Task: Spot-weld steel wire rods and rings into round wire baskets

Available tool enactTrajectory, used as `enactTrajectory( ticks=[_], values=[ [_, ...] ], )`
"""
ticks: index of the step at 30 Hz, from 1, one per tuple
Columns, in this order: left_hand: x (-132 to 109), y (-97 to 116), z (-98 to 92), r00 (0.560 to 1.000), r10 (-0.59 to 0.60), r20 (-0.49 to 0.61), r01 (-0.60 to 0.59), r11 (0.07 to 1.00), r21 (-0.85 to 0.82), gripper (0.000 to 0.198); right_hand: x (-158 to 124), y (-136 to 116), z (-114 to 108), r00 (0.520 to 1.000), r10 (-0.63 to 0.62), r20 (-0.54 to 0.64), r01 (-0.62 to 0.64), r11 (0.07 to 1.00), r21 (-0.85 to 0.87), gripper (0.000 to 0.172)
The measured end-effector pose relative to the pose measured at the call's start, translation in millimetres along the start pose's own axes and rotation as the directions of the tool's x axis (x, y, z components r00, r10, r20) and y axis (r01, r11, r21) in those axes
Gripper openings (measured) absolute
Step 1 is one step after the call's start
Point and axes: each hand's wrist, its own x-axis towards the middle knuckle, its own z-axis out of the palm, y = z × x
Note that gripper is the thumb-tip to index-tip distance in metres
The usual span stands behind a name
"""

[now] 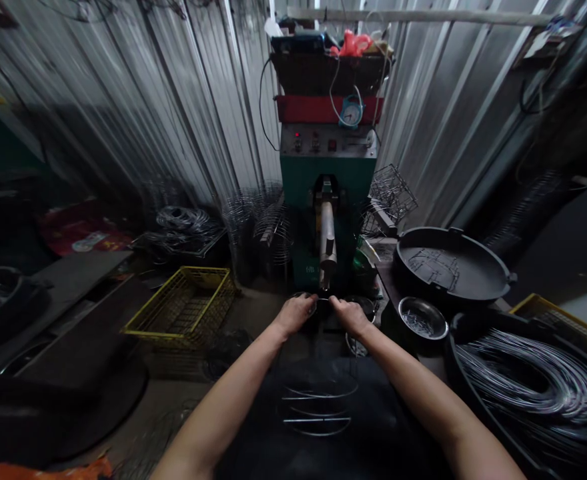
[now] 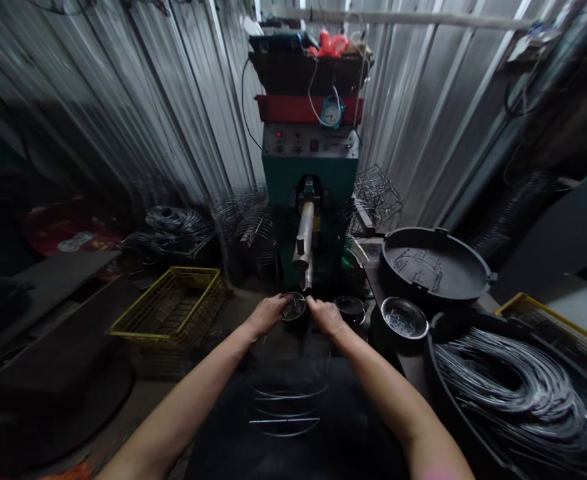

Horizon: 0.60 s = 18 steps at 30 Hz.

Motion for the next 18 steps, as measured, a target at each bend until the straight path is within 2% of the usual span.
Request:
enactTrajectory(
  ticks=[3,6,15,18],
  values=[
    [9,0,-5.8,1.0,-0.022,-0.006,0.022,0.998,0.064,0.038,10,4,-1,1.0,0.013,-0.003,-0.013,1.0,0.009,0.029],
    [19,-2,-6.6,0.999,-0.036,-0.015,0.037,0.998,0.054,0.041,18,10,-3,1.0,0.0,-0.004,0.0,1.0,0.025,0.028],
    [27,-12,3.2,0.994,-0.049,-0.101,0.034,0.988,-0.151,0.043,25,16,-12,0.999,-0.017,0.034,0.015,0.999,0.041,0.031],
    [27,-14,4.9,0.993,-0.064,-0.095,0.042,0.975,-0.219,0.041,26,16,-14,0.999,-0.017,0.048,0.015,0.999,0.04,0.033]
  ],
)
